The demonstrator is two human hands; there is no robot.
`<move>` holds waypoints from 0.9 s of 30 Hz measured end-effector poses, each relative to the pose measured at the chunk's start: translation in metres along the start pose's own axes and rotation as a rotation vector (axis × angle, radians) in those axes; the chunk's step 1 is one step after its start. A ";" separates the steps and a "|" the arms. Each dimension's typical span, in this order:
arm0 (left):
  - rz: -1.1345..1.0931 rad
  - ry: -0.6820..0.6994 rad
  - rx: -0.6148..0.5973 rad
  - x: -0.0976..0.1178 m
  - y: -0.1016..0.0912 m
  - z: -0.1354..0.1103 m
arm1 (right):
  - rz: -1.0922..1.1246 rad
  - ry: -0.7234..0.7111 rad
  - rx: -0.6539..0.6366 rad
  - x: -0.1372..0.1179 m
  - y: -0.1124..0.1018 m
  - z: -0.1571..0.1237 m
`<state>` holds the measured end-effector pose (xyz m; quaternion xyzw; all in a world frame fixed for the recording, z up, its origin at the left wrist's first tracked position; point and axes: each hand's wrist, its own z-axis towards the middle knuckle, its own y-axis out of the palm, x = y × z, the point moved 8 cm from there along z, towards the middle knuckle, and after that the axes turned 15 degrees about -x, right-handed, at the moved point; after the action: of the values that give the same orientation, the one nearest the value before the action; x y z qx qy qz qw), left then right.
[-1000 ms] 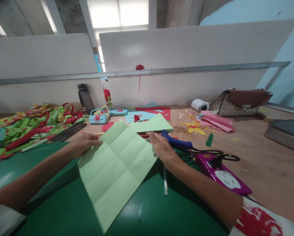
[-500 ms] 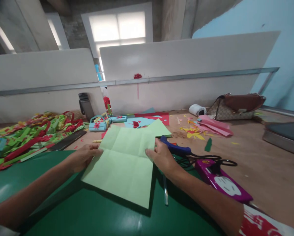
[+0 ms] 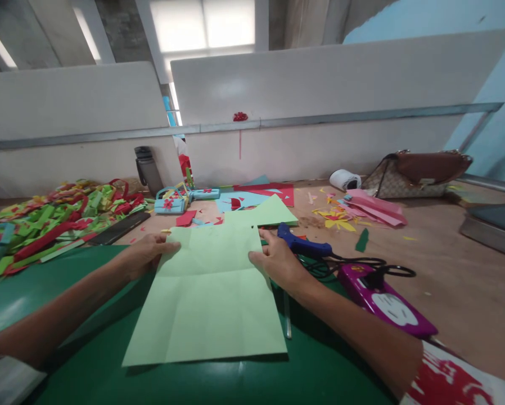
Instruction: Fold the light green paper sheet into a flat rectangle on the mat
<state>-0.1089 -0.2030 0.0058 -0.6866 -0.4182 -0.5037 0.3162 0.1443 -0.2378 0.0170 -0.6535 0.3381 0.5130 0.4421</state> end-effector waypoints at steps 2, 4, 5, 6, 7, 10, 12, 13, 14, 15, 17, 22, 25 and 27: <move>0.006 -0.003 0.003 0.000 -0.001 0.000 | -0.013 -0.001 0.003 0.002 -0.001 0.001; 0.010 -0.003 0.005 0.000 -0.001 0.000 | -0.052 -0.007 0.005 0.001 -0.001 0.001; 0.012 -0.002 0.006 0.000 -0.002 0.000 | -0.093 -0.009 0.016 -0.001 -0.002 0.001; 0.014 0.001 0.008 0.000 -0.002 0.000 | -0.147 -0.009 0.036 -0.003 -0.004 0.000; 0.016 0.002 0.008 0.000 -0.002 0.000 | -0.209 -0.009 0.058 -0.006 -0.006 -0.001; 0.022 0.007 0.011 0.000 -0.003 0.001 | -0.409 -0.049 0.149 -0.017 -0.012 -0.005; 0.025 0.007 0.012 -0.001 -0.004 0.001 | -0.530 -0.122 0.182 -0.026 -0.012 -0.007; 0.027 0.006 0.014 -0.002 -0.005 0.001 | -0.588 -0.151 0.174 -0.029 -0.010 -0.007; 0.030 0.005 0.017 -0.003 -0.006 0.000 | -0.643 -0.164 0.146 -0.030 -0.007 -0.007; 0.032 0.004 0.022 -0.004 -0.007 0.000 | -0.692 -0.164 0.098 -0.029 -0.002 -0.007; 0.033 0.002 0.030 -0.006 -0.009 -0.002 | -0.776 -0.138 -0.001 -0.024 0.006 -0.006; 0.038 -0.020 0.041 -0.010 -0.012 -0.006 | -0.982 -0.111 -0.029 -0.011 0.012 -0.017; 0.050 -0.032 0.037 -0.010 -0.013 -0.006 | -1.118 -0.225 0.016 -0.014 0.017 -0.029; 0.057 -0.037 0.033 -0.010 -0.013 -0.006 | -1.202 -0.348 0.059 -0.022 0.024 -0.038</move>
<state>-0.1243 -0.2048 -0.0020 -0.7020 -0.4126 -0.4750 0.3338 0.1315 -0.2824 0.0359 -0.6239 -0.1511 0.2640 0.7199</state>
